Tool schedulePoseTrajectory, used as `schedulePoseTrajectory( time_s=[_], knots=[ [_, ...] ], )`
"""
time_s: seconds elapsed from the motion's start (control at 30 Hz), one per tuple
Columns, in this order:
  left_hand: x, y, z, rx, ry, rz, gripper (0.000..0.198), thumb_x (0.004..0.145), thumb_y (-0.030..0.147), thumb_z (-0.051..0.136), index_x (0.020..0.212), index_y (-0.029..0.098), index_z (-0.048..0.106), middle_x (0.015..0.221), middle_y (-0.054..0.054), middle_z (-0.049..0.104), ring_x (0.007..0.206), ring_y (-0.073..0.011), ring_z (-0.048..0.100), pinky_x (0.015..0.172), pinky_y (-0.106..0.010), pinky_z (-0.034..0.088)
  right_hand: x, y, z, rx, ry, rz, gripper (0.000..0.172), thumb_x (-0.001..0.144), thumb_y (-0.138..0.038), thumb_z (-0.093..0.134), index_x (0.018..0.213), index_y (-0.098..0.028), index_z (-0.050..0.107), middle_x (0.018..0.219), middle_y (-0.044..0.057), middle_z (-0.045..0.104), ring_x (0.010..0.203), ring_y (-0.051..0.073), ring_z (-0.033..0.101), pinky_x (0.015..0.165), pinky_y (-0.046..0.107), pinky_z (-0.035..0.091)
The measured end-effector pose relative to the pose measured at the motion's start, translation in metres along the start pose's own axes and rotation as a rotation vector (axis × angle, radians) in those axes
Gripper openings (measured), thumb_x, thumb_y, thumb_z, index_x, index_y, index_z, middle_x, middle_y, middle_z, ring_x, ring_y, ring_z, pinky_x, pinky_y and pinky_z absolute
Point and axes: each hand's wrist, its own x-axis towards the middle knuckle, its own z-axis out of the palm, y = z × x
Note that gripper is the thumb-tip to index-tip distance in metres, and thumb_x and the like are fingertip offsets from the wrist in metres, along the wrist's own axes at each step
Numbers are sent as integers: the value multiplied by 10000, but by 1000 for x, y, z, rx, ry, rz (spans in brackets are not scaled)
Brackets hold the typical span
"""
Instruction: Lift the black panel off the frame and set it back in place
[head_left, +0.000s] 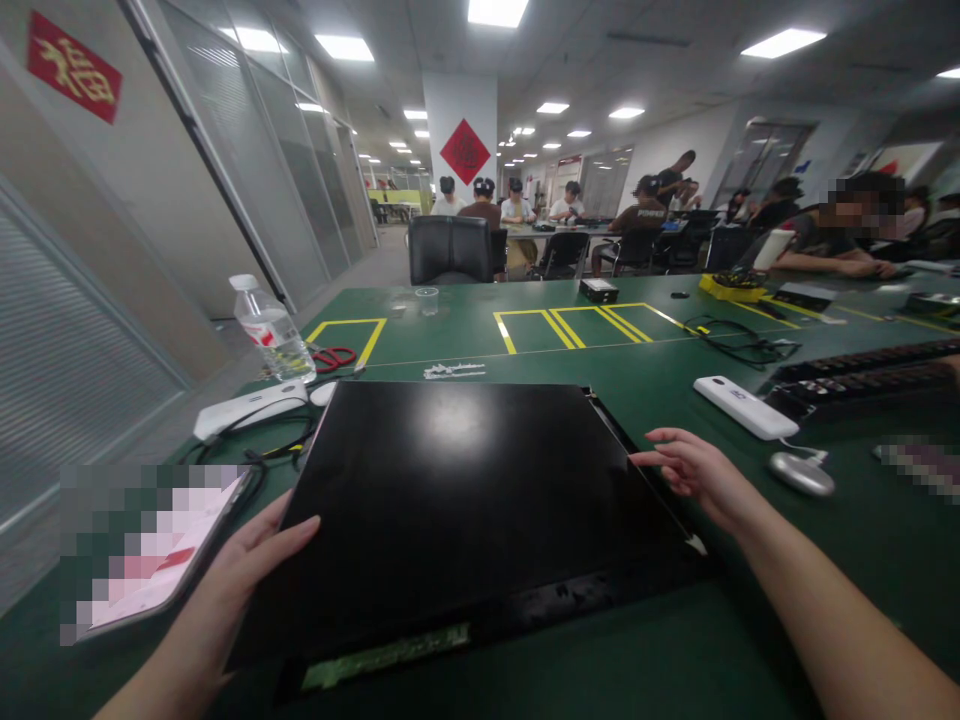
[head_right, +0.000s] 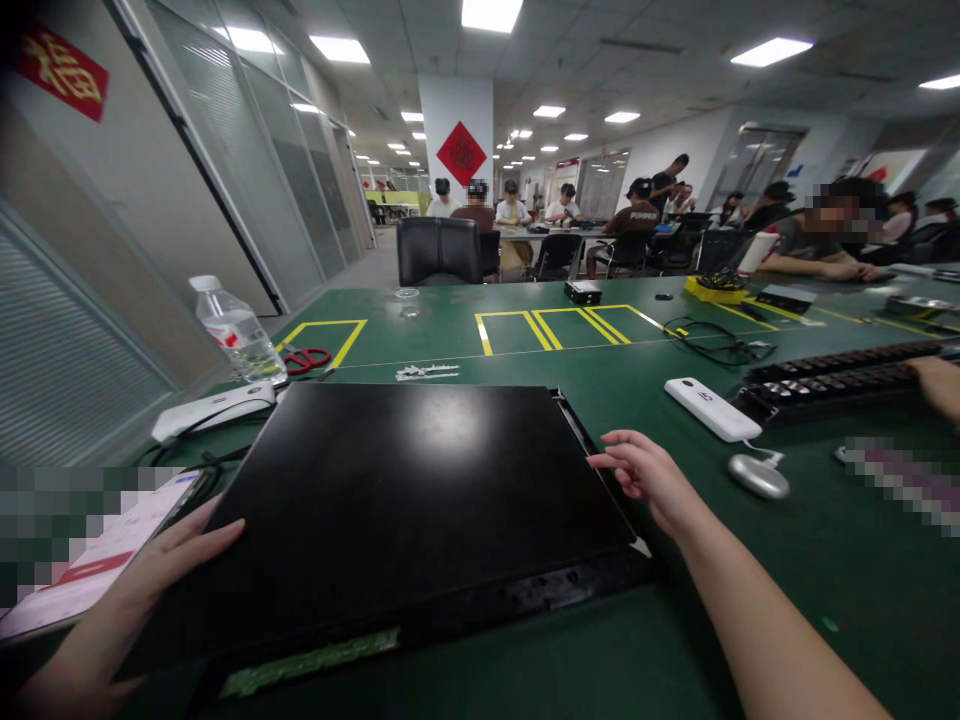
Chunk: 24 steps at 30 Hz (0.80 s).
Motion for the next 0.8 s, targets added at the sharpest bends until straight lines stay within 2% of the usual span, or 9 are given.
schedulePoseTrajectory(
  time_s=[0.17, 0.33, 0.5, 0.67, 0.8],
  knots=[
    [-4, -1, 6, 32, 11, -78, 894, 454, 255, 983, 1299, 244, 692, 865, -45, 840, 779, -334, 794, 624, -298, 657, 4, 2, 0, -44, 39, -6, 364, 693, -318, 675, 1006, -200, 534, 861, 133, 776, 467, 52, 403, 402, 157, 243],
    [-9, -2, 13, 39, -40, -120, 860, 500, 234, 960, 1312, 255, 678, 945, -55, 839, 880, -364, 779, 658, -334, 660, 4, 2, 0, -88, 78, -16, 349, 661, -310, 679, 964, -196, 548, 820, 124, 773, 452, 52, 392, 399, 165, 242],
    [-7, -5, 12, 73, -43, -120, 810, 548, 251, 942, 1310, 253, 666, 991, -68, 838, 784, -338, 797, 643, -339, 664, 2, -1, 2, -113, 104, -13, 320, 643, -312, 664, 920, -198, 553, 799, 128, 769, 443, 53, 369, 401, 176, 229],
    [1, -9, 7, 143, -65, -142, 773, 585, 222, 909, 1313, 280, 659, 972, -84, 839, 635, -323, 791, 461, -321, 622, 2, 0, 2, -162, 109, -21, 300, 635, -325, 677, 888, -200, 575, 806, 119, 767, 445, 57, 369, 407, 192, 224],
    [-1, -7, 9, 167, -95, -146, 788, 592, 234, 913, 1333, 255, 645, 989, -96, 834, 637, -314, 790, 515, -328, 632, 3, 2, 1, -199, 99, -35, 320, 623, -345, 689, 889, -193, 598, 824, 112, 766, 450, 56, 374, 418, 200, 229]
  ],
)
